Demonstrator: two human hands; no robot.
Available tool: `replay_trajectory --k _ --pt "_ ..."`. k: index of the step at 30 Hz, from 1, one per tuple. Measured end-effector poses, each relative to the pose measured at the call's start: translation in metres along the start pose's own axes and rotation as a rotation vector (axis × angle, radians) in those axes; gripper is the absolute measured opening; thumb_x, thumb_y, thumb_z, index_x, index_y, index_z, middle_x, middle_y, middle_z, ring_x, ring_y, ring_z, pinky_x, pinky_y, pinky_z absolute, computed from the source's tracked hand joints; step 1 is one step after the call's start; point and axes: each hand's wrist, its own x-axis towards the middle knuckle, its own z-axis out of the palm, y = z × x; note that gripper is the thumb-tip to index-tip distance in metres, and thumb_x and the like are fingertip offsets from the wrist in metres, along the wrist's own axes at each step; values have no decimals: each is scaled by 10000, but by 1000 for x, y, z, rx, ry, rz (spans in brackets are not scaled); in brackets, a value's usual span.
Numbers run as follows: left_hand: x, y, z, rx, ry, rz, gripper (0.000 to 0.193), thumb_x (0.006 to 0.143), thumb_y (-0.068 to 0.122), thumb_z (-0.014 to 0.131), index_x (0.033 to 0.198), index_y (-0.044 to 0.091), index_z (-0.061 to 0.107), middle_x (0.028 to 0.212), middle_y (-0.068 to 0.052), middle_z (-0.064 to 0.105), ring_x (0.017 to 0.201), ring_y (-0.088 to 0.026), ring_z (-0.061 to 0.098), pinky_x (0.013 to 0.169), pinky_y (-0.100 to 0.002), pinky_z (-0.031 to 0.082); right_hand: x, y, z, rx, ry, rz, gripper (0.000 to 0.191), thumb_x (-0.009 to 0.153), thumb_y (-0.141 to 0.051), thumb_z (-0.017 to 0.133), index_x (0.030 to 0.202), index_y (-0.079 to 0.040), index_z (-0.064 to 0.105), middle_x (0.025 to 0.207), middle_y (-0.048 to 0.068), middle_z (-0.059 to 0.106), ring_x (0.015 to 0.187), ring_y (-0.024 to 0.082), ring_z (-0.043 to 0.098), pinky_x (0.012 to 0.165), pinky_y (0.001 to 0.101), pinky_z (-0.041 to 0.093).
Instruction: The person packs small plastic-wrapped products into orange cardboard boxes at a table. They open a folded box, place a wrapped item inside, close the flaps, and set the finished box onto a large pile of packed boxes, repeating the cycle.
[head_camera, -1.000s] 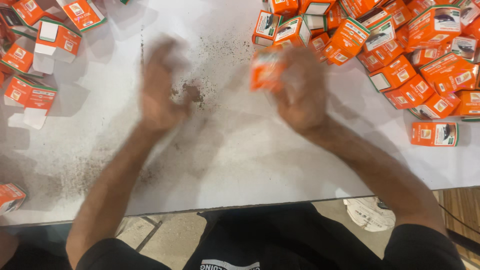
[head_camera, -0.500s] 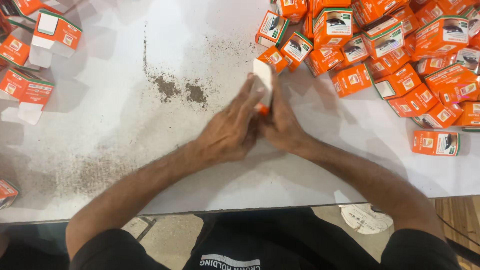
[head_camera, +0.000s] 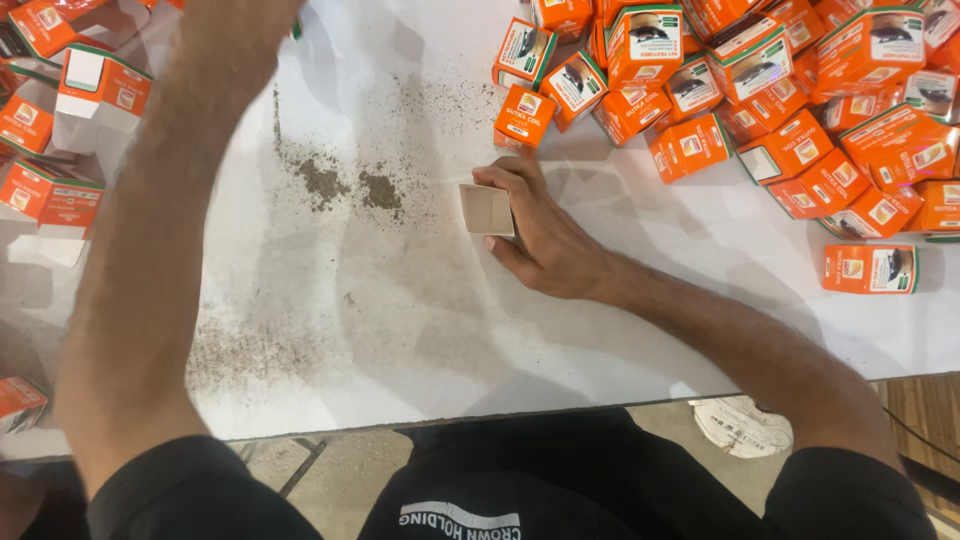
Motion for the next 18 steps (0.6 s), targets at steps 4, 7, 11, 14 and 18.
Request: replay_trajectory --k 4,7,11,14,18 --pt "-3 58 -76 -450 53 -100 276 1024 -13 694 1288 41 636 1116 -183 656 903 -253 696 679 -385 595 -1 -4 -6 -11 158 -9 638 876 -134 838 1400 0 499 1367 207 565 1254 338 608 1029 418 541" --pt "-19 121 -141 -886 375 -302 315 922 -101 586 1231 -39 598 1191 -316 654 869 -320 732 574 -346 615 1 -6 -6 -51 238 -16 621 794 -172 920 1282 20 586 1242 182 654 1123 333 676 934 409 571" --pt "-41 178 -182 -1403 -41 -176 471 819 72 719 1286 75 652 1123 -167 713 1023 -313 752 923 -476 639 5 -7 -2 -35 252 -55 599 741 -157 960 1211 2 623 1156 144 682 1042 306 708 873 391 586" --pt "-34 196 -170 -764 426 83 434 919 86 813 1332 57 684 1221 -156 722 1231 -346 648 1151 -552 479 5 -8 -3 -44 202 -23 611 709 -38 895 1248 9 611 1158 144 677 1056 337 697 887 405 582" --pt "-21 209 -156 -729 359 -93 407 901 203 815 1279 109 701 1303 -129 570 1378 -374 440 1201 -670 247 3 -8 -2 -37 193 8 616 715 -2 871 1269 3 602 1162 144 665 1080 348 689 901 419 567"
